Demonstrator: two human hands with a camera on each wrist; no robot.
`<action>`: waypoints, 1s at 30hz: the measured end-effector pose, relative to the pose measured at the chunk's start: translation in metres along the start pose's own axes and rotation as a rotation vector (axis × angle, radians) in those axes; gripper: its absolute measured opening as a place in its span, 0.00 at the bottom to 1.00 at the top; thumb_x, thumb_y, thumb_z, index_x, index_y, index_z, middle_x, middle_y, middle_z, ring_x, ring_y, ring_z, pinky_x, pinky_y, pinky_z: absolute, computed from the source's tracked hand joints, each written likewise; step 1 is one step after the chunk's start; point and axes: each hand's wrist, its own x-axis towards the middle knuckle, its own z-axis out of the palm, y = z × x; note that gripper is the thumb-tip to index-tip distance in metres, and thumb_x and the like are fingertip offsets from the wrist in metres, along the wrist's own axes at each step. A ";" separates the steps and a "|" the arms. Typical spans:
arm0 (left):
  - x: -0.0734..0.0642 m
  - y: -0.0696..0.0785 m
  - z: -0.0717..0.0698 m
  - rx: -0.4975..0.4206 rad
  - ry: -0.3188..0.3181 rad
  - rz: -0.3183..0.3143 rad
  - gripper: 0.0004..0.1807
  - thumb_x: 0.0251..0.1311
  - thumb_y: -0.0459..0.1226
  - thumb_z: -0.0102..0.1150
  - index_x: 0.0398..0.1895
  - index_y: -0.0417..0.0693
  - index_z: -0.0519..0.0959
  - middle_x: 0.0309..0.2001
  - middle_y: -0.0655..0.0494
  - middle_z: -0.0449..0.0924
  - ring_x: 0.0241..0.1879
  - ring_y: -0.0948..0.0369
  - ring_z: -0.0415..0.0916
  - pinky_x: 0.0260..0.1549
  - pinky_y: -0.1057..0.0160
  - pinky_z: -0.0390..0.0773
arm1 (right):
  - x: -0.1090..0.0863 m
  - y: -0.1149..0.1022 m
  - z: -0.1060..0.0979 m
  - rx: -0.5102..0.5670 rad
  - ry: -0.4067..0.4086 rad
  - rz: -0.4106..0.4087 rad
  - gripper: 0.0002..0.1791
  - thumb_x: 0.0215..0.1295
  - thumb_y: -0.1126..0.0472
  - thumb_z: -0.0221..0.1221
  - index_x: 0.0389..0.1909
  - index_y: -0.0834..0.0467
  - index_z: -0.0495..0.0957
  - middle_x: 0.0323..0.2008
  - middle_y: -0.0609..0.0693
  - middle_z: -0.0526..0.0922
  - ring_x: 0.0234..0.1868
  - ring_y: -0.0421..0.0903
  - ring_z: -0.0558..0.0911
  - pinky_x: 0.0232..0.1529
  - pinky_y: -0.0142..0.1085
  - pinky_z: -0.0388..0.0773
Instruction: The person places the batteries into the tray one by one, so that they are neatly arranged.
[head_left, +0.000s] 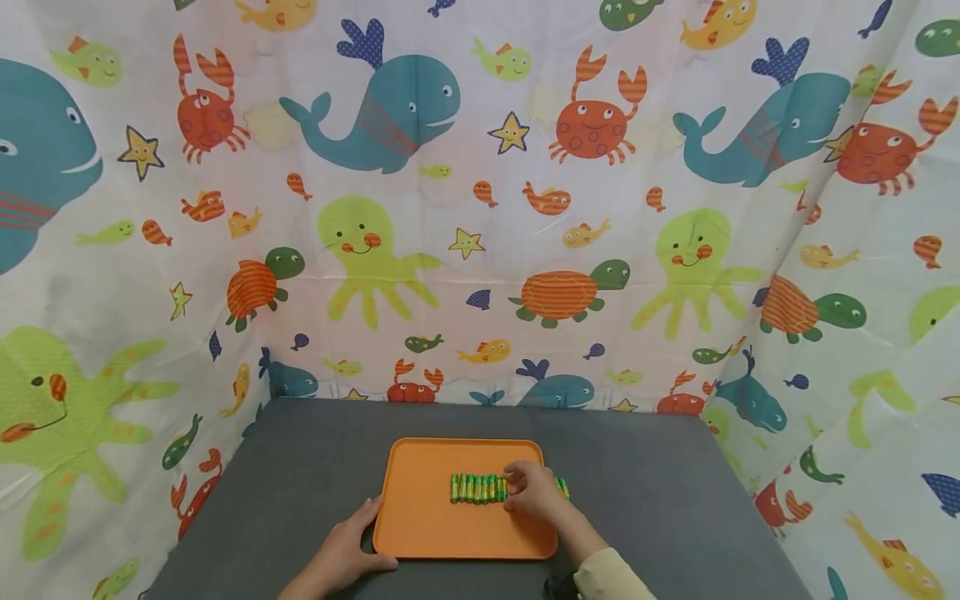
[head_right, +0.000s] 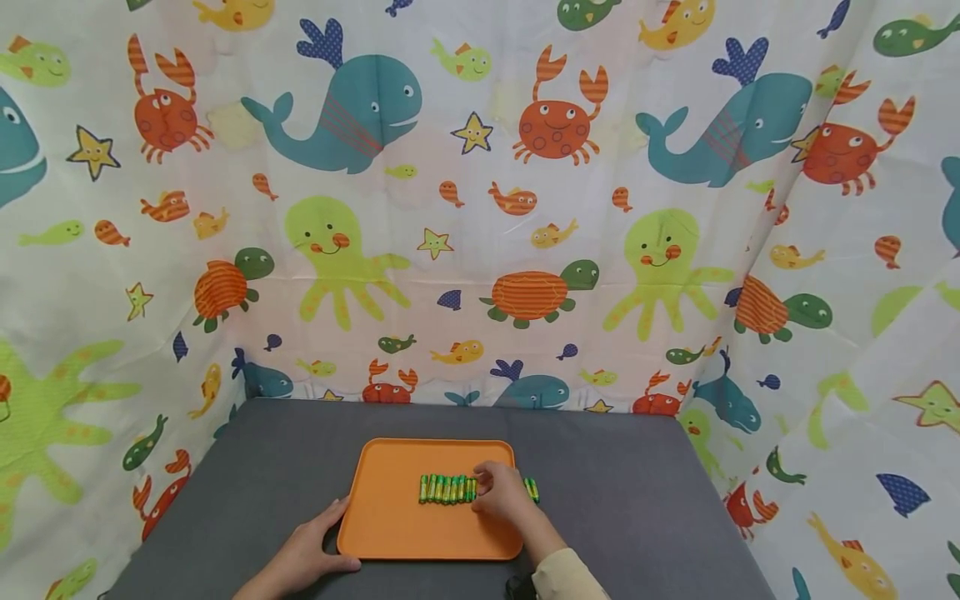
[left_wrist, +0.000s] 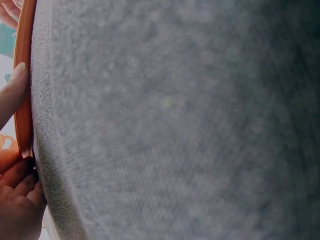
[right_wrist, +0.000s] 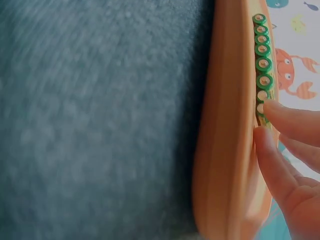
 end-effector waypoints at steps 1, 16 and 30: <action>0.000 0.000 0.000 -0.001 -0.002 0.000 0.66 0.38 0.59 0.80 0.79 0.45 0.58 0.76 0.32 0.56 0.73 0.31 0.55 0.61 0.28 0.63 | -0.001 0.000 -0.001 0.009 0.000 0.006 0.32 0.51 0.71 0.75 0.60 0.64 0.78 0.48 0.59 0.83 0.39 0.47 0.83 0.33 0.39 0.83; 0.006 0.002 -0.003 0.013 -0.014 -0.040 0.66 0.36 0.60 0.80 0.79 0.48 0.58 0.76 0.33 0.56 0.72 0.30 0.56 0.60 0.27 0.63 | -0.006 0.006 -0.038 0.010 0.093 -0.041 0.27 0.59 0.68 0.71 0.61 0.62 0.78 0.51 0.61 0.83 0.43 0.52 0.83 0.34 0.35 0.83; 0.005 0.000 -0.002 0.000 -0.008 -0.027 0.65 0.38 0.59 0.81 0.80 0.47 0.58 0.76 0.33 0.55 0.73 0.31 0.55 0.61 0.29 0.63 | -0.020 0.035 -0.073 -0.049 0.142 0.103 0.32 0.52 0.67 0.75 0.61 0.57 0.80 0.56 0.56 0.83 0.50 0.55 0.83 0.39 0.45 0.84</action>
